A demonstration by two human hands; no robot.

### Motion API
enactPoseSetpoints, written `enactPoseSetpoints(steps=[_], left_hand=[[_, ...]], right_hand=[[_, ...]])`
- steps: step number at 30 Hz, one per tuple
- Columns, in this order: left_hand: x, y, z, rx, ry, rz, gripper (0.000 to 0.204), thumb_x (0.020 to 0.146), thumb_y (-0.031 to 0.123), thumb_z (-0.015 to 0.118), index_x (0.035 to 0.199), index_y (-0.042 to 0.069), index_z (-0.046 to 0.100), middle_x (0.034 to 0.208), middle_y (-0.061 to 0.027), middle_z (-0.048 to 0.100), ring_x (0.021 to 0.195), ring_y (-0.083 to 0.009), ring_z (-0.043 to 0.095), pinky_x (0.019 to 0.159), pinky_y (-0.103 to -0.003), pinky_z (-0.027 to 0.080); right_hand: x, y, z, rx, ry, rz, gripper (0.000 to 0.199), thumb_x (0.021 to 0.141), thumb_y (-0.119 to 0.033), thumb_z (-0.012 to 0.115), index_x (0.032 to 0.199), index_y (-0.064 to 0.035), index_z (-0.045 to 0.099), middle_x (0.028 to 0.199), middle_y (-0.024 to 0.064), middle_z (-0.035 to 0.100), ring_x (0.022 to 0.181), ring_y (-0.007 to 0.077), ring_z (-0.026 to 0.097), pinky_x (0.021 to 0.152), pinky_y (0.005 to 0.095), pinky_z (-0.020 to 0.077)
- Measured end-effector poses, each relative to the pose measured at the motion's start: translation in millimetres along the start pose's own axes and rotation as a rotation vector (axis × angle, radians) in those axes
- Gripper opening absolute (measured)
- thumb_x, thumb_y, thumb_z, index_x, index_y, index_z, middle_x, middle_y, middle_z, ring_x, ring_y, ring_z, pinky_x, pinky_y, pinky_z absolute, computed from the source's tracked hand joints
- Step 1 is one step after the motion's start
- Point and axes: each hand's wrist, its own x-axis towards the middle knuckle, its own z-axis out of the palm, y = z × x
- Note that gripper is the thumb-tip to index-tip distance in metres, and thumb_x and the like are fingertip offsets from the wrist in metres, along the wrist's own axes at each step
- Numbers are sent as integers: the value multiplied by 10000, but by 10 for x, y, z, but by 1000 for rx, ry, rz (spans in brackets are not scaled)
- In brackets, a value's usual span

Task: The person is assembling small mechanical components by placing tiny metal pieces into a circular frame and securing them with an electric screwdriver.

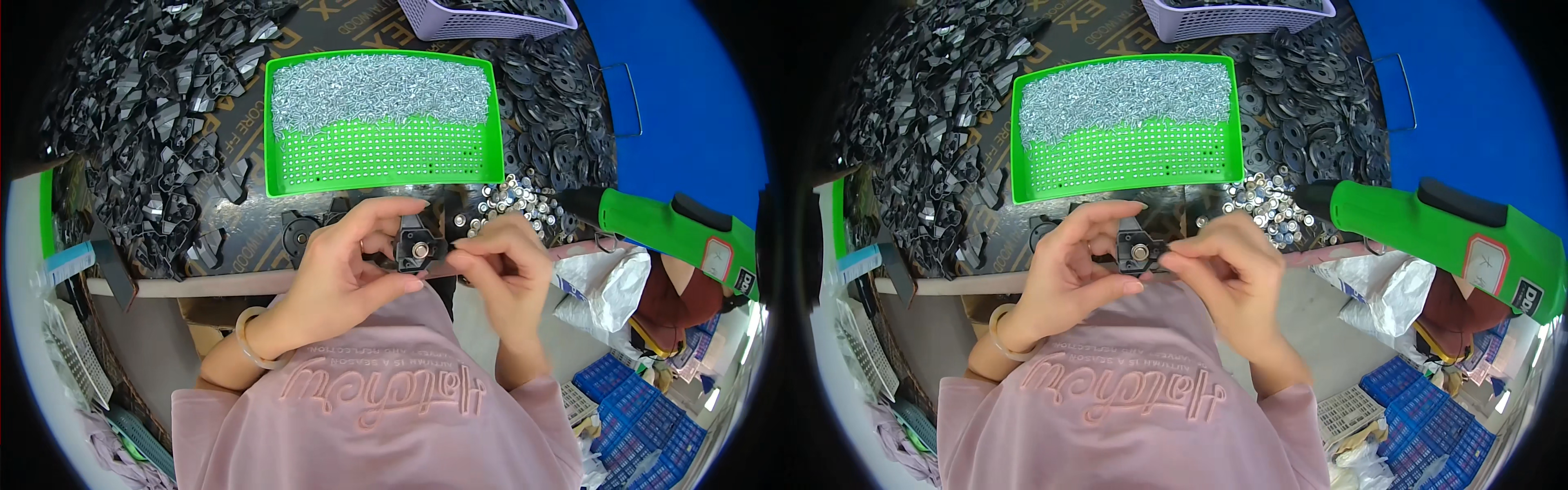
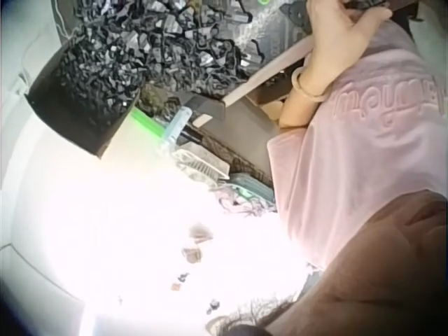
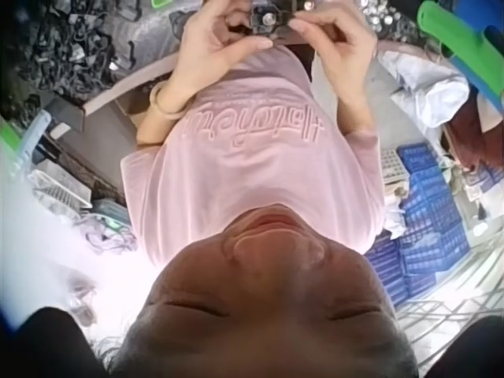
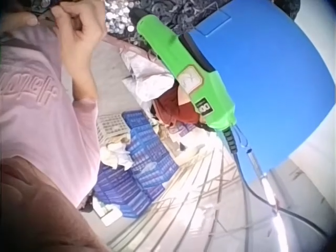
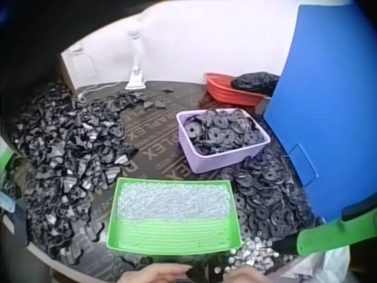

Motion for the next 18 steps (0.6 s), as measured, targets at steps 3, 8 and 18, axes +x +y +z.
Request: enactPoseSetpoints(steps=[3, 8, 18], left_hand=[[-2, -24, -16, 5, 0, 27, 674, 791, -119, 729, 1394, 15, 458, 1078, -57, 601, 909, -82, 609, 718, -213, 570], [4, -12, 7, -4, -30, 5, 681, 794, -116, 734, 1399, 20, 453, 1060, -50, 592, 894, -80, 597, 712, -209, 568], [-56, 50, -44, -16, 32, 12, 709, 785, -130, 739, 1410, 23, 442, 1041, -49, 569, 896, -93, 609, 723, -215, 580]], right_hand=[[-2, 76, -299, -222, 73, 48, 76, 799, -21, 781, 854, -35, 729, 753, 1, 593, 603, 70, 478, 522, 240, 339], [226, 595, -759, -1023, 351, 4, 200, 814, -150, 792, 1007, -108, 760, 808, 48, 627, 658, 167, 538, 587, 306, 429], [320, 787, -809, -618, 510, -33, 136, 899, -126, 724, 975, -17, 697, 823, 33, 640, 711, 112, 559, 641, 246, 451]])
